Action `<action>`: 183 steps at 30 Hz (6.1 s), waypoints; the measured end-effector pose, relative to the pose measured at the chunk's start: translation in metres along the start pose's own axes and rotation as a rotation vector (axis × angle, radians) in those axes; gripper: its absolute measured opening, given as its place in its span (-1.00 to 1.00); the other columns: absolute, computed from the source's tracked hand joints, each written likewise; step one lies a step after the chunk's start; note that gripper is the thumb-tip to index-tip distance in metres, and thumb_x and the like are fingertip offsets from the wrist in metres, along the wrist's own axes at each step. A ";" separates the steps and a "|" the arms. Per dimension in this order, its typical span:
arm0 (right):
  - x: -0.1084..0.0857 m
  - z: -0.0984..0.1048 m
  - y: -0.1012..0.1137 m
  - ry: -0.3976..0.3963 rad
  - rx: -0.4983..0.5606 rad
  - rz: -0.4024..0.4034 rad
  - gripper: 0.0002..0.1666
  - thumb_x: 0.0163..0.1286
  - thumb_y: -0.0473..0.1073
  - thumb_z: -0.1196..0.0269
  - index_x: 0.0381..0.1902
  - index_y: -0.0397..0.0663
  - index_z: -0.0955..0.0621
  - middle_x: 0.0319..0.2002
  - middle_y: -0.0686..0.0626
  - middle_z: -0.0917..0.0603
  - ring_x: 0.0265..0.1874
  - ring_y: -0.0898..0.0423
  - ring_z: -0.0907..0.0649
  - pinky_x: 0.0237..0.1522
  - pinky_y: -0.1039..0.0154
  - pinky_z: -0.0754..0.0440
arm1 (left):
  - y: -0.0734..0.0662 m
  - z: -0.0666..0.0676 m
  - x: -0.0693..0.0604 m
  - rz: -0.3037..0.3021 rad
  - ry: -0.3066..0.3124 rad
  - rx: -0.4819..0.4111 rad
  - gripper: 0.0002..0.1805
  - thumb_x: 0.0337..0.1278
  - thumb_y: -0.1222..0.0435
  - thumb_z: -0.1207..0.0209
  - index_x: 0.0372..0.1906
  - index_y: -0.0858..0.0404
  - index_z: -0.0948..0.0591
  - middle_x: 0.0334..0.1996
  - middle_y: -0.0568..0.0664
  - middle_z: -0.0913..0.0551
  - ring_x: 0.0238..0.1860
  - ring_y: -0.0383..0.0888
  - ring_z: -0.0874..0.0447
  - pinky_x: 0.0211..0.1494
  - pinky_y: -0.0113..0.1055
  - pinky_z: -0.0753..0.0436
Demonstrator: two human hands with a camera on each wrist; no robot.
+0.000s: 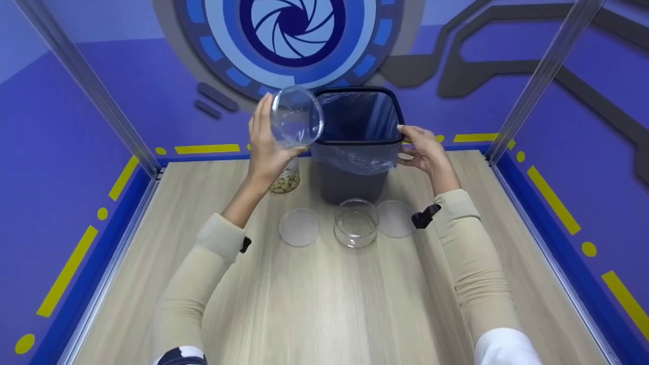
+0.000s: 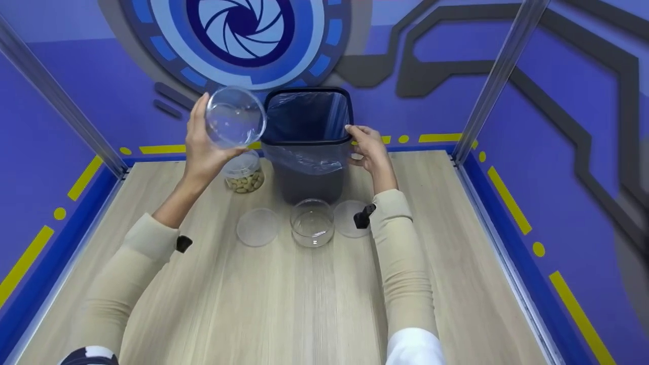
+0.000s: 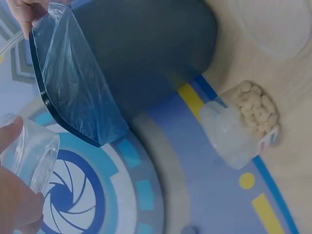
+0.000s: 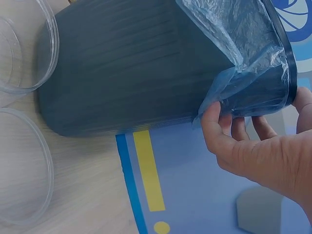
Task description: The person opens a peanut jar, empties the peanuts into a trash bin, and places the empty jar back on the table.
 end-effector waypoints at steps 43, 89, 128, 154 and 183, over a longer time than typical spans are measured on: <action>-0.006 0.012 -0.002 0.000 -0.104 0.127 -0.33 0.45 0.18 -0.24 0.35 -0.03 -0.42 0.27 -0.05 -0.41 0.11 -0.05 -0.57 0.31 -0.18 -0.48 | 0.119 0.034 -0.184 0.691 0.177 0.011 0.37 -0.64 0.31 -0.73 0.53 0.25 -0.20 0.45 0.27 -0.25 0.48 0.29 -0.09 0.52 0.18 -0.13; -0.099 -0.097 -0.146 0.181 -1.141 1.204 -0.44 0.23 -0.24 -0.38 0.22 -0.16 -0.62 0.15 -0.20 -0.64 0.14 -0.19 -0.61 0.22 -0.11 -0.56 | 0.150 0.038 -0.245 0.917 0.437 -0.106 0.45 -0.27 0.35 -0.63 0.58 0.45 0.21 0.56 0.46 0.03 0.56 0.35 0.05 0.60 0.09 -0.07; -0.102 -0.113 -0.157 0.191 -1.206 1.066 -0.41 0.31 -0.06 -0.34 0.27 -0.13 -0.59 0.22 -0.19 -0.60 0.16 -0.22 -0.57 0.22 -0.17 -0.52 | 0.138 -0.023 -0.027 0.599 0.647 0.032 0.16 0.05 0.20 -0.49 0.61 0.27 0.01 0.58 0.23 -0.09 0.57 0.18 -0.05 0.56 0.07 -0.21; -0.044 -0.169 -0.128 0.157 -1.124 0.793 -0.33 0.40 0.02 -0.24 0.41 -0.12 -0.49 0.36 -0.17 -0.50 0.32 -0.19 -0.48 0.40 -0.04 -0.40 | 0.189 -0.074 -0.103 1.075 0.458 0.081 0.46 -0.11 0.37 -0.54 0.62 0.14 0.39 0.54 0.42 0.10 0.50 0.39 -0.06 0.53 0.10 -0.25; -0.019 -0.192 -0.121 0.136 -0.866 0.710 -0.46 0.52 -0.07 -0.17 0.36 -0.17 -0.53 0.33 -0.22 -0.54 0.38 -0.12 -0.47 0.44 0.04 -0.37 | 0.214 -0.088 -0.110 1.055 0.136 0.032 0.35 -0.19 0.46 -0.54 0.63 0.19 0.14 0.49 0.36 -0.23 0.45 0.26 -0.29 0.52 -0.03 -0.30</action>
Point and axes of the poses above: each hand's wrist, its own x-axis towards the middle knuckle, its own z-axis out of the back of the hand, y = z × x, the point moved 5 cm from there along x, towards the middle knuckle
